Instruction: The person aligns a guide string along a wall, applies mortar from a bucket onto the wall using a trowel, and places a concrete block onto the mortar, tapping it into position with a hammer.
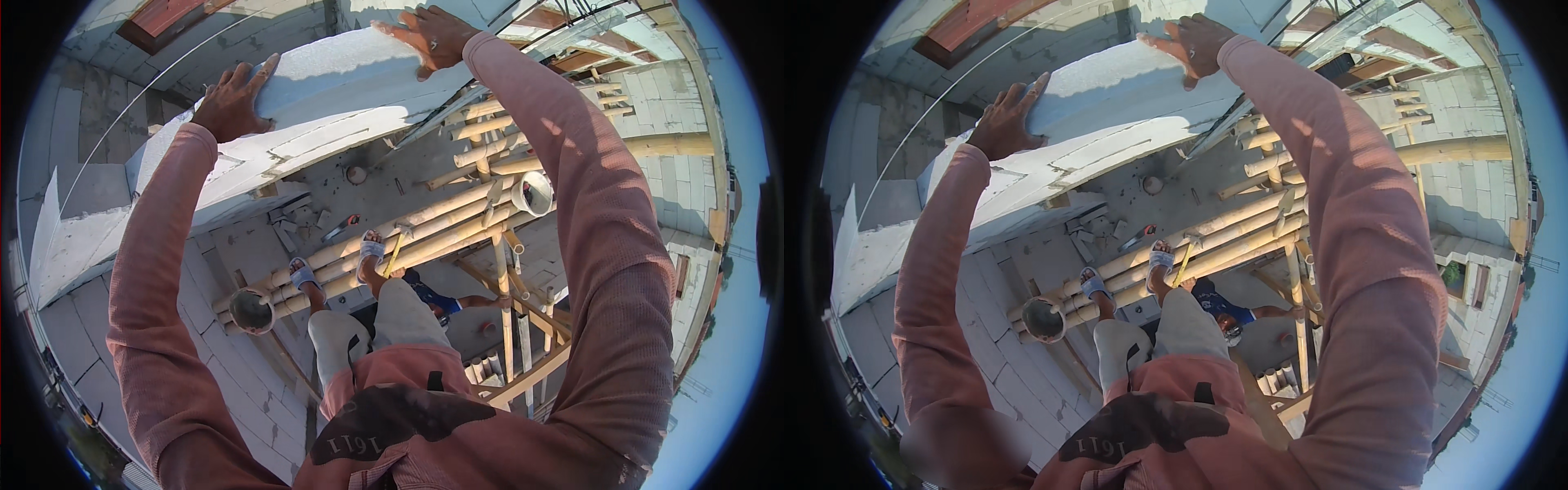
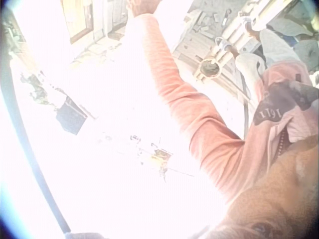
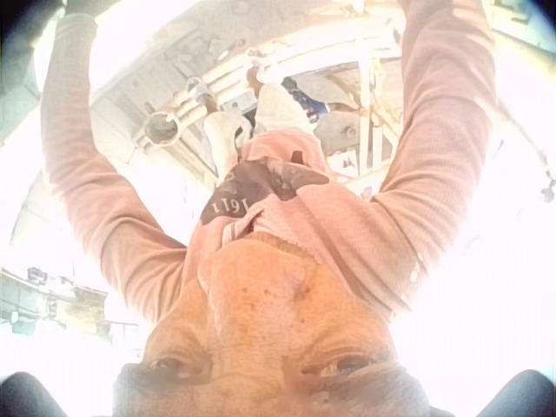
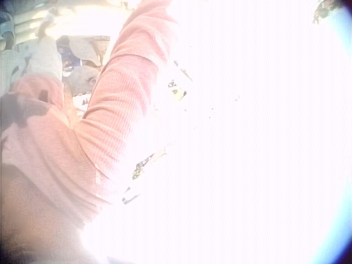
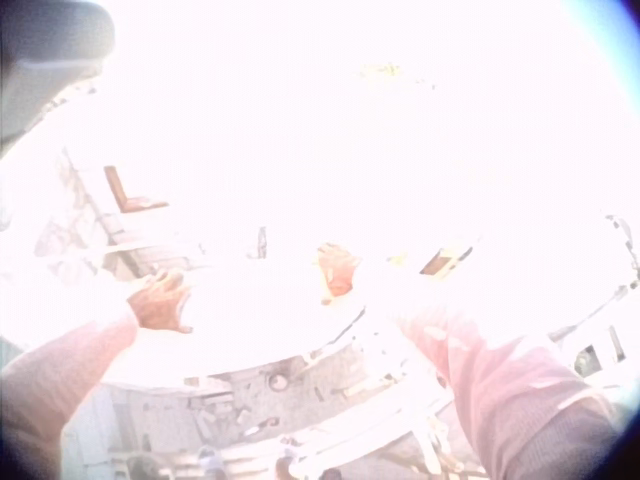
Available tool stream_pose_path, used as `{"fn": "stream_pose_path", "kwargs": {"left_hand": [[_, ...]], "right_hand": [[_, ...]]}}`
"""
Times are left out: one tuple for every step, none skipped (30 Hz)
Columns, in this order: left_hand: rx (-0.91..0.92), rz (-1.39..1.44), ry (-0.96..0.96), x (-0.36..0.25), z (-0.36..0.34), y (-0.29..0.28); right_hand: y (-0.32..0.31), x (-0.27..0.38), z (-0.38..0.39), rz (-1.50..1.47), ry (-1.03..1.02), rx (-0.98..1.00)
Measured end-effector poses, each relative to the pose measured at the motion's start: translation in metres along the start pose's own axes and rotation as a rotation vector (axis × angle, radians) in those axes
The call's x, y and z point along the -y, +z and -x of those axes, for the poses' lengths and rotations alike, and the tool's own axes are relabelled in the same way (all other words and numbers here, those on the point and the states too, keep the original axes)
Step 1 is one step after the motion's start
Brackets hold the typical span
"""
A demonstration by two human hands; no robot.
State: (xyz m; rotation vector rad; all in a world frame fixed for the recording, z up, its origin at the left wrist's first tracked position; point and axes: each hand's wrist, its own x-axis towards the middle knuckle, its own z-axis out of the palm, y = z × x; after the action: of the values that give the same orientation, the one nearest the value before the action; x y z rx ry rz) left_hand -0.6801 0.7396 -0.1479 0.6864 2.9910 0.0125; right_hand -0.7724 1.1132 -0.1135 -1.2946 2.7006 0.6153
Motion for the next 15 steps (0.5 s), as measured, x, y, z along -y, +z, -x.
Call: {"fn": "stream_pose_path", "kwargs": {"left_hand": [[0.009,0.005,-0.003,0.000,0.001,-0.001],[0.019,0.010,-0.008,0.001,0.002,-0.002],[0.022,0.011,-0.006,0.001,0.002,-0.003],[0.034,0.002,-0.015,0.001,0.003,-0.003],[0.047,-0.008,-0.028,0.002,0.005,-0.004],[0.063,-0.014,-0.047,0.006,0.011,-0.002],[0.058,-0.021,-0.016,0.012,0.016,0.000],[0.056,-0.030,0.011,0.020,0.021,0.000],[0.073,-0.045,-0.017,0.024,0.020,-0.002],[0.067,0.066,0.007,0.028,0.021,-0.001],[0.054,0.174,0.022,0.041,0.029,-0.001],[0.067,0.162,-0.007,0.055,0.040,-0.001],[0.069,0.121,-0.003,0.066,0.051,-0.001],[0.071,0.082,0.005,0.076,0.061,0.000],[0.073,0.081,-0.005,0.083,0.064,0.005]], "right_hand": [[-0.006,0.002,0.001,-0.016,0.007,0.040],[-0.011,0.005,0.000,-0.032,0.013,0.079],[-0.007,0.005,0.000,-0.034,0.014,0.081],[-0.003,0.005,-0.001,-0.031,0.009,0.040],[0.000,0.006,-0.002,-0.029,0.002,-0.003],[0.002,0.011,-0.006,-0.041,-0.017,-0.012],[0.004,0.014,-0.011,-0.053,-0.003,-0.004],[0.005,0.016,-0.013,-0.068,0.007,0.002],[0.022,0.004,-0.008,-0.019,0.010,-0.063],[0.029,-0.005,-0.003,-0.052,0.022,-0.049],[0.018,0.002,-0.001,-0.088,0.071,0.022],[0.012,0.001,0.000,-0.166,0.092,0.068],[0.014,0.001,0.000,-0.175,0.070,0.054],[0.015,0.002,-0.002,-0.196,0.054,0.031],[0.017,0.001,-0.002,-0.213,0.049,0.016]]}}
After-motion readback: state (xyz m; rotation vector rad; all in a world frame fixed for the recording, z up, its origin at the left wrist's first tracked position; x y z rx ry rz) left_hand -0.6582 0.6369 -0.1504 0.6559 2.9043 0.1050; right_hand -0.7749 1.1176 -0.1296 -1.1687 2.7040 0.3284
